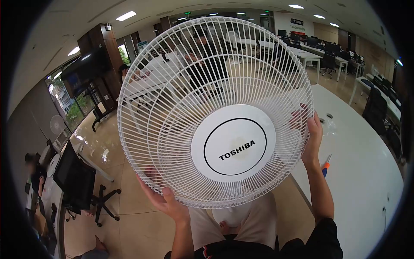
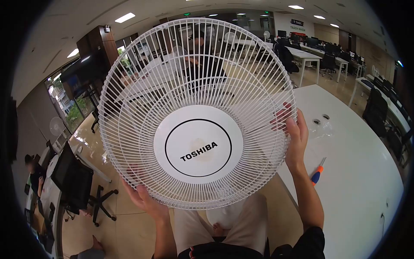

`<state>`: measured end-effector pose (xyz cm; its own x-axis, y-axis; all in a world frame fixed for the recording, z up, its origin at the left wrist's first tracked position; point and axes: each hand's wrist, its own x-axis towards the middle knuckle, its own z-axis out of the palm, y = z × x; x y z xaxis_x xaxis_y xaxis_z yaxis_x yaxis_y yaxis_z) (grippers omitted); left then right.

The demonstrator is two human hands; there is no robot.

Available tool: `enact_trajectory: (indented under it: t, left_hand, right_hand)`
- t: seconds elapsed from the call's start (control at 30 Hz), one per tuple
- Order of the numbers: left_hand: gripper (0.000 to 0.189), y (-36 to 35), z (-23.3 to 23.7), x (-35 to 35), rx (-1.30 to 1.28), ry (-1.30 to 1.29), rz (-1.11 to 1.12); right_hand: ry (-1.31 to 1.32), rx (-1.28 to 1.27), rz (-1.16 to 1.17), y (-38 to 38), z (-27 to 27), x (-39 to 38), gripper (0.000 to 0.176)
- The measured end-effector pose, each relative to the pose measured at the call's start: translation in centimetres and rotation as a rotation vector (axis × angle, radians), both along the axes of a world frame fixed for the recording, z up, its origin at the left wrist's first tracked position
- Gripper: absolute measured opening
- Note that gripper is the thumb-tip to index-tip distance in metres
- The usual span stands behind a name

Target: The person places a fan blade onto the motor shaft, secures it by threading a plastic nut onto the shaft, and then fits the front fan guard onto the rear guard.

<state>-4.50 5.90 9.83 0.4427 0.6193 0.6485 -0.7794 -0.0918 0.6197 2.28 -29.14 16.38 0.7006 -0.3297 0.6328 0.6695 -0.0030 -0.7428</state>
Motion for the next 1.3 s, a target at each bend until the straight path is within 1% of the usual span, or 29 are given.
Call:
enact_trajectory:
  t: [0.17, 0.27, 0.37, 0.43, 0.47, 0.57, 0.7, 0.77, 0.8, 0.87, 0.9, 1.0, 1.1, 1.2, 1.3]
  left_hand:
    - [0.083, -0.6, -0.8, 0.9, 0.024, -0.001, 0.019]
    - [0.082, -0.8, -1.2, 1.5, 0.058, 0.004, 0.017]
    - [0.081, -1.6, -1.5, 2.3, 0.091, 0.034, 0.032]
    - [0.080, -2.0, -2.0, 2.7, 0.095, 0.059, 0.046]
    - [0.079, -0.9, -2.9, 2.5, 0.084, 0.065, 0.049]
    - [0.078, -0.7, -3.8, 3.1, 0.066, 0.087, 0.062]
    - [0.078, -0.4, -4.6, 3.1, 0.064, 0.127, 0.081]
    - [0.084, -0.3, -5.6, 3.2, 0.029, 0.153, 0.057]
    - [0.087, -0.4, -5.9, 3.3, 0.011, 0.166, 0.044]
    - [0.086, -0.7, -6.5, 3.3, 0.011, 0.172, 0.058]
    - [0.086, -0.8, -6.7, 3.3, 0.011, 0.176, 0.066]
    - [0.077, -0.7, -7.3, 3.6, 0.064, 0.171, 0.124]
    - [0.077, -0.2, -8.7, 3.8, 0.025, 0.187, 0.099]
    - [0.090, -0.7, -9.0, 3.9, 0.012, 0.227, 0.111]
    - [0.094, -1.0, -8.8, 3.9, 0.066, 0.222, 0.143]
  right_hand:
    - [-0.096, -0.010, -0.072, -0.7, -1.0, 2.0, 0.065]
    - [-0.084, -0.072, -0.049, -1.4, -1.3, 3.1, 0.072]
    - [0.015, 0.092, 0.005, -1.8, -2.0, 4.0, 0.069]
    - [0.047, 0.085, 0.024, -2.4, -2.4, 4.2, 0.069]
    - [0.060, 0.080, 0.030, -1.3, -2.9, 3.6, 0.068]
    - [0.035, 0.028, -0.061, -0.8, -2.6, 3.5, 0.066]
    - [0.076, -0.008, -0.086, -0.7, -2.7, 3.4, 0.066]
    - [0.107, -0.050, -0.133, -0.9, -2.9, 3.4, 0.065]
    - [0.100, -0.037, -0.139, -0.9, -3.0, 3.6, 0.061]
    - [0.090, -0.012, -0.150, -0.8, -3.2, 3.8, 0.054]
    - [0.096, -0.011, -0.146, -0.7, -3.2, 3.7, 0.053]
    - [0.097, -0.025, -0.129, -0.6, -3.0, 3.7, 0.051]
    - [0.085, -0.053, -0.111, -0.8, -3.3, 3.7, 0.050]
    - [0.099, -0.065, -0.113, -1.1, -3.6, 3.9, 0.049]
    - [0.105, -0.085, -0.143, -1.0, -3.8, 3.9, 0.051]
